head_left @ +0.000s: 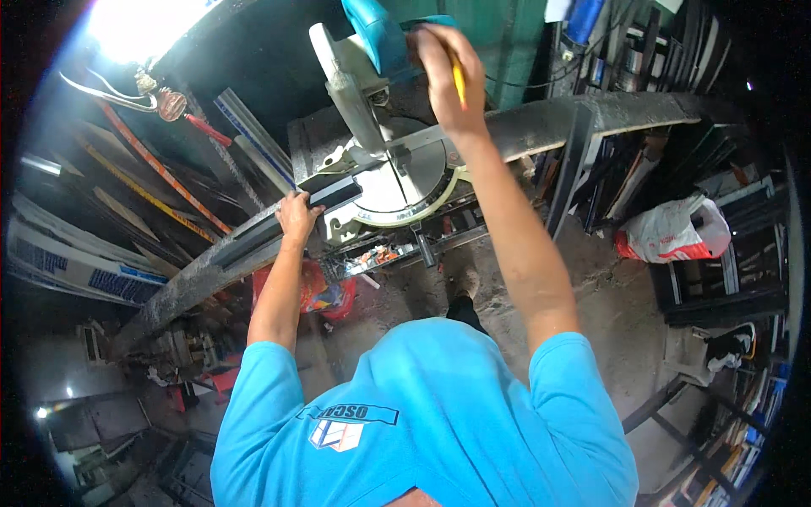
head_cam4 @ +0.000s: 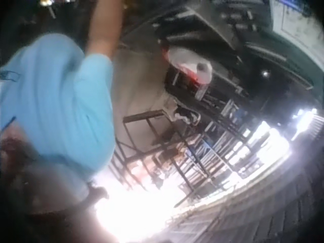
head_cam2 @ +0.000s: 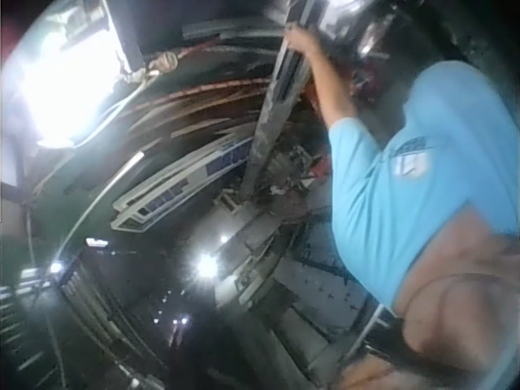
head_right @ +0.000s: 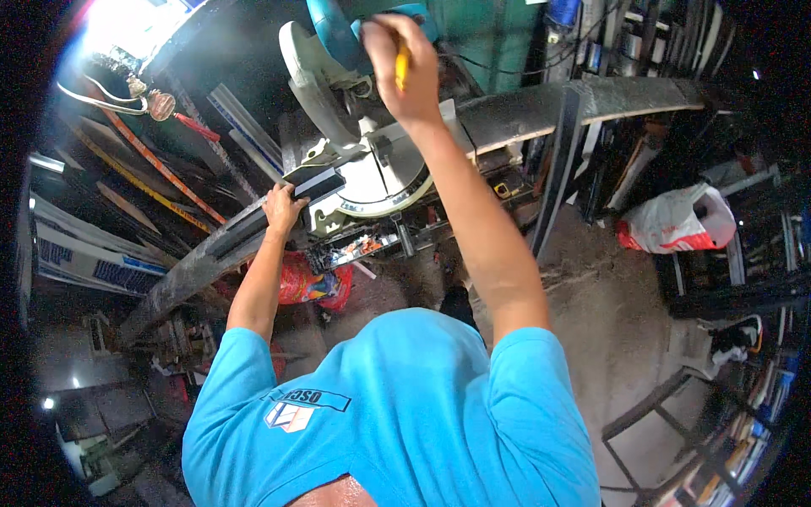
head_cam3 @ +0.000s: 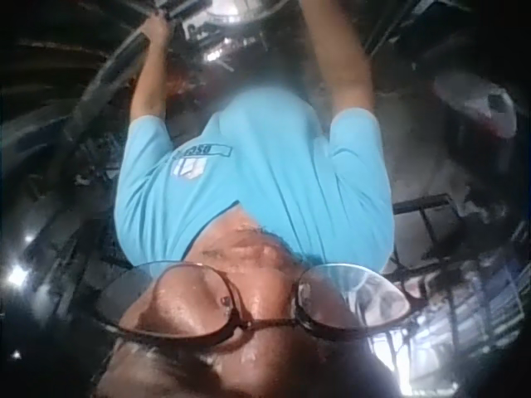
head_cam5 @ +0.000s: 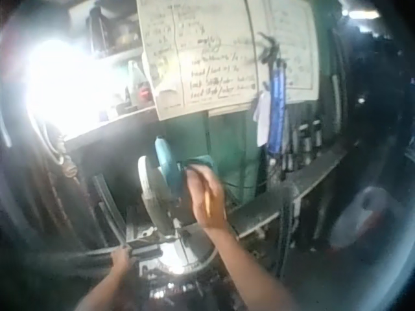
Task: The person measures and marks a long metal profile with a tape measure and pencil, then uses a miter saw to cut the profile into shorter segments. The person repeats this process for multiple pieces, occasionally checking the fit of a cut piece against a larger frame structure.
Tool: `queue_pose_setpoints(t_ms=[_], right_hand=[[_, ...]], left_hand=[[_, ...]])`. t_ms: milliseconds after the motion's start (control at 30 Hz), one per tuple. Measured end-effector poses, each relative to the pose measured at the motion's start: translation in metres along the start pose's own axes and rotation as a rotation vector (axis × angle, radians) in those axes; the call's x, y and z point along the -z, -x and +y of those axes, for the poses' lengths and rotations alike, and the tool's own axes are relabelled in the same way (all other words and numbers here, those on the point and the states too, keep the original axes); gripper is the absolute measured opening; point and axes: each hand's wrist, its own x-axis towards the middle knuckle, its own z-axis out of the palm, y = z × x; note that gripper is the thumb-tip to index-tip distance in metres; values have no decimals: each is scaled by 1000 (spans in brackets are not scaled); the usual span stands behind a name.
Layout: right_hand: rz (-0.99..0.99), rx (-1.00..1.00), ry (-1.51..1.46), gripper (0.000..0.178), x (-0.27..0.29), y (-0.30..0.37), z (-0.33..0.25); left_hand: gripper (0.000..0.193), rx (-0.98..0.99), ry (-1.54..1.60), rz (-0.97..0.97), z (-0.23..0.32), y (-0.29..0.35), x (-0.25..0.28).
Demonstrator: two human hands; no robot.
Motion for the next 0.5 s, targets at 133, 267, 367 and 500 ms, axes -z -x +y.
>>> queue_pose_setpoints(t_ms=[133,267,367,500], right_hand=[[-233,-485,309,20,28,96,70],[-731,-478,742,43,41,170,151],[-728,-394,731,50,46,188,180],[-817,-376,812,46,59,192,185]], left_hand=[[46,27,-10,4,-3,-1,-3],[54,20,-108,15,-4,-9,-11],[52,18,-91,22,6,-13,-9],[52,33,-107,4,6,-10,-7]])
